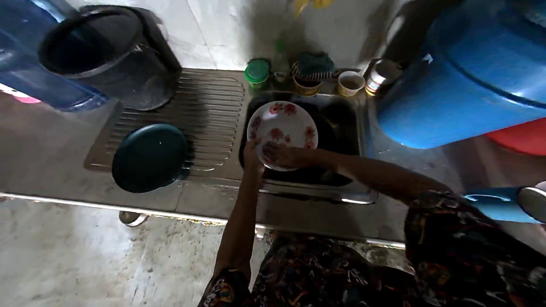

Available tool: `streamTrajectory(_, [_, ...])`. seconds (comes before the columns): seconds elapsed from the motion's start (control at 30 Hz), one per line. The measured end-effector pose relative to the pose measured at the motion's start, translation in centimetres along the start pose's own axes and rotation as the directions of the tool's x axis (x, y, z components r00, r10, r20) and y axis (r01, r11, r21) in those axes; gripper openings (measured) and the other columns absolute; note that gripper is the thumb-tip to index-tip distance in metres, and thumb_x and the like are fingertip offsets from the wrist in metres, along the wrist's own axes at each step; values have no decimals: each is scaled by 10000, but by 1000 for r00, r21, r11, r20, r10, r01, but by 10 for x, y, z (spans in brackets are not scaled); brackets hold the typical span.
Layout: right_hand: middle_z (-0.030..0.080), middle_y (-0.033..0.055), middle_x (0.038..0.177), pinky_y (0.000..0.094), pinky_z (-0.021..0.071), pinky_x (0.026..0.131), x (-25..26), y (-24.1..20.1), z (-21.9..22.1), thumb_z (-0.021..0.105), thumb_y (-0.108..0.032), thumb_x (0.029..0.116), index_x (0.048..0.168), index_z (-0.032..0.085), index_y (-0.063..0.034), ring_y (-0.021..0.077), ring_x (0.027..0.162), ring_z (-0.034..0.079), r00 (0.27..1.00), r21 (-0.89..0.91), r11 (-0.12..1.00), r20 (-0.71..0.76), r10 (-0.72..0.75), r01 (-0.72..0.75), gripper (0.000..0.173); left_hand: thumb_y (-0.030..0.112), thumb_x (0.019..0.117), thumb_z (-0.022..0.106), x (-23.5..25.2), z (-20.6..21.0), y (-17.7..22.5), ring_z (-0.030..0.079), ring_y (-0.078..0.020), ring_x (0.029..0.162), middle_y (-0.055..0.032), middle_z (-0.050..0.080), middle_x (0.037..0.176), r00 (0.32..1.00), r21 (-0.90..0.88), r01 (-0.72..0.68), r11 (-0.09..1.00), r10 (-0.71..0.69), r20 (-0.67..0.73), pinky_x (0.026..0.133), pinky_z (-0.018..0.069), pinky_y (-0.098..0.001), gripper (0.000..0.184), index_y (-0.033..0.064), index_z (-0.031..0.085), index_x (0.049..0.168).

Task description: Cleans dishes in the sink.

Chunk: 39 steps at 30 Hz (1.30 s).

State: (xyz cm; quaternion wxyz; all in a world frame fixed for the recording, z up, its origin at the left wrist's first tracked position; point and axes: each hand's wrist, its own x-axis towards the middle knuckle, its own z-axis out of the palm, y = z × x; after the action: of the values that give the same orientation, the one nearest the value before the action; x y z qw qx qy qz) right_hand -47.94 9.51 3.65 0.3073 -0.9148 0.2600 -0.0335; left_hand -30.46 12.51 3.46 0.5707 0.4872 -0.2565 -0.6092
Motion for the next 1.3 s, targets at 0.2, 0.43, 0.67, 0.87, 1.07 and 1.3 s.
streamTrajectory(0.2, [203, 185, 1699, 598, 125, 1263, 18, 44, -7, 390, -299, 1108, 1572, 372, 5, 409, 1576, 128, 967, -310, 931, -223, 126, -193, 555, 238, 1083, 418, -6, -3, -6, 665, -125, 986, -43, 668, 1146, 997, -22, 31, 999, -29, 67, 839, 584, -355, 314, 122, 516, 1357])
streamTrajectory(0.43, [394, 157, 1623, 544, 284, 1223, -8, -27, -5, 460, -38, 1073, 1520, 447, 21, 335, 1518, 342, 992, -78, 997, 128, -8, 18, 451, 391, 1120, 316, 11, -26, 6, 648, -103, 1084, -28, 671, 1214, 988, 17, -130, 991, 128, 90, 946, 561, -355, 446, 109, 537, 1387])
streamTrajectory(0.67, [282, 80, 1693, 634, 145, 1247, 15, 42, -25, 501, -436, 1053, 1595, 374, -99, 390, 1567, 195, 909, -518, 804, -411, 65, -292, 651, 421, 1118, 305, 0, -8, 2, 658, -145, 1113, -38, 673, 1234, 977, -101, -32, 994, 52, 207, 945, 573, -399, 446, 147, 516, 1401])
streamTrajectory(0.87, [89, 238, 1706, 438, 158, 1296, 36, -29, 20, 410, -320, 1083, 1610, 243, 30, 323, 1592, 113, 917, 160, 966, -377, -129, 202, 654, 524, 1101, 173, 21, -4, 2, 670, -48, 899, 42, 690, 985, 960, -215, -57, 975, 112, 255, 804, 586, -271, 543, 183, 571, 1241])
streamTrajectory(1.07, [353, 108, 1657, 719, 180, 1187, -32, -10, -11, 478, -246, 1088, 1541, 478, -111, 391, 1544, 259, 995, -387, 921, 95, -16, 52, 472, 430, 1121, 245, 7, -16, 6, 663, -134, 1099, -33, 689, 1207, 974, -124, -77, 989, 102, 204, 955, 565, -391, 494, 131, 545, 1377])
streamTrajectory(1.3, [143, 227, 1701, 550, 143, 1276, 21, 18, -8, 462, -351, 1084, 1606, 285, 3, 404, 1581, 99, 888, -193, 960, -450, 96, -202, 656, 339, 1126, 304, 9, 15, -1, 668, -142, 1096, -52, 684, 1207, 948, -222, -13, 975, 82, 307, 952, 572, -374, 414, 103, 512, 1396])
